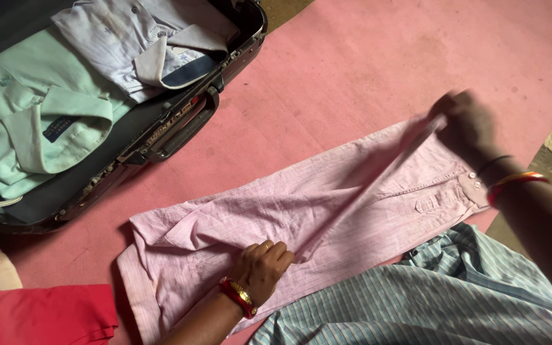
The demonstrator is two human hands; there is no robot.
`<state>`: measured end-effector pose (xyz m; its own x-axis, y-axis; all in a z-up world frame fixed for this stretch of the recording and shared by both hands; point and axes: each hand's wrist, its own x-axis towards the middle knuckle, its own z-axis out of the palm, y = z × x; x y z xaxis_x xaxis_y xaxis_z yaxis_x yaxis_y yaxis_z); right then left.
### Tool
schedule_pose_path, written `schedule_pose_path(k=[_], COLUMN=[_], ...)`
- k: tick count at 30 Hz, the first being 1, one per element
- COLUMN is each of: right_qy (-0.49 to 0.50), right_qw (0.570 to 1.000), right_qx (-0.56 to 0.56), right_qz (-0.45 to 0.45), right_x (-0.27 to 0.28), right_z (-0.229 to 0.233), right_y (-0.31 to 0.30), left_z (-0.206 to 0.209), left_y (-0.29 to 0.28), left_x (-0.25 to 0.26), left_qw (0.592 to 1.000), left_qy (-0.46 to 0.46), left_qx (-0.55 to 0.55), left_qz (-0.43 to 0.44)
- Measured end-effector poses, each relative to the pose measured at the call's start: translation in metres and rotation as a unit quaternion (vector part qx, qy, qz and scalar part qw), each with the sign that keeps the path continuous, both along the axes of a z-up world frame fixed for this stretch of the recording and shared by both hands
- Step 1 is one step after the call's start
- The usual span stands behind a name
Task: The person spreads a pink shirt on a mat, folds the sleeves and sides inward, folds the bottom up to the collar, and places the folded shirt into a suitcase.
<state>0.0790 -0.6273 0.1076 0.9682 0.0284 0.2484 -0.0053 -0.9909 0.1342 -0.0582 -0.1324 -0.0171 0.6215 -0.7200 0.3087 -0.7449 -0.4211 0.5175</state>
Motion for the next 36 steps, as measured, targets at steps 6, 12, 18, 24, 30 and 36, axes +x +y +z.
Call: schedule_pose_path(k=[6,12,18,24,30,36], right_qy=[-0.182,0.083,-0.012,0.048,0.073,0.156], right_qw=[0.983,0.991,0.994,0.938,0.924,0.951], right_qx=[0.026,0.099,0.077,0.317,0.313,0.159], right_qz=[0.012,-0.029,-0.072,0.134,0.206,0.217], right_x=[-0.021,-0.11,-0.086,-0.03,-0.053,-0.095], right_z=[0.022,-0.053,-0.057,-0.056,-0.079,-0.082], right_y=[-0.006,-0.014,0.018,0.153,0.286,0.338], left_z=[0.011,0.02,0.029,0.045,0.018,-0.005], left_y=[-0.003,0.01,0.033,0.093,0.14,0.163], left_x=[-0.002,-0.009,0.025,0.045,0.048,0.054], left_qw=[0.998,0.996,0.989,0.948,0.912,0.88], left_qy=[0.022,0.047,0.11,0.027,0.098,0.208], left_qx=[0.034,0.022,0.076,-0.118,-0.102,-0.141], left_qz=[-0.045,-0.07,0.069,0.295,0.385,0.403])
